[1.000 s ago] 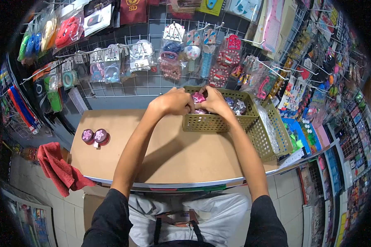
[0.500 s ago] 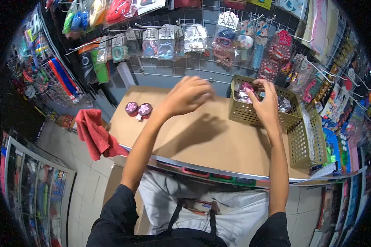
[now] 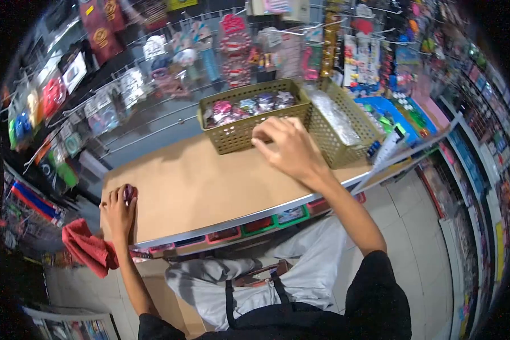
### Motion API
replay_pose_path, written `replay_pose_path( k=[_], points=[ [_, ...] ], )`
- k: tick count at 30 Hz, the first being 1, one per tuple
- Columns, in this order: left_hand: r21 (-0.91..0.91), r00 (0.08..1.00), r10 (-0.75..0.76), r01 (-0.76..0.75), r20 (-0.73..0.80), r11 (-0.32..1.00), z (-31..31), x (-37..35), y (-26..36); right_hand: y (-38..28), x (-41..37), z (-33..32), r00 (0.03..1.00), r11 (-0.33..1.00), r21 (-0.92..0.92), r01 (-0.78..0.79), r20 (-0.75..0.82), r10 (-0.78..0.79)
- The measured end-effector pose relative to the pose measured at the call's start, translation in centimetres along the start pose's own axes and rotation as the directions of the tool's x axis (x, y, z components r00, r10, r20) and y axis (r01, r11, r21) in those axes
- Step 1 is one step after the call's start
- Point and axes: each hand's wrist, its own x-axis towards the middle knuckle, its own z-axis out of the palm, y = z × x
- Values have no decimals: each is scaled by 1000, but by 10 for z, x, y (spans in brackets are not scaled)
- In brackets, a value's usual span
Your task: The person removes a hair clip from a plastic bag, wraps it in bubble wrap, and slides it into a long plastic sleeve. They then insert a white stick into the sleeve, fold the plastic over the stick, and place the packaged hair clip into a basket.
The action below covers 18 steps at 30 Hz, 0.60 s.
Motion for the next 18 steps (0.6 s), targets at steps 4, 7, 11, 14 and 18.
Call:
replay_pose_path(
  k=[4,7,11,14,18],
  points=[
    [150,996,90,-86,-24,985,11,7,-3,39,9,-56,966,972,92,-215,-124,225],
    [113,994,101,-95,-45,989,8,9,-2,82,21,-94,902,899,-73,-432,-41,431],
    [93,998,-61,63,-27,994,9,14,-3,168,22,-89,813,785,-330,-525,78,577],
    [86,996,-62,67,-65,994,13,17,-3,208,9,-61,813,760,-432,-486,96,574],
    [-54,987,-85,78,-134,995,4,22,17,210,9,-54,768,752,-414,-514,169,618]
  ],
)
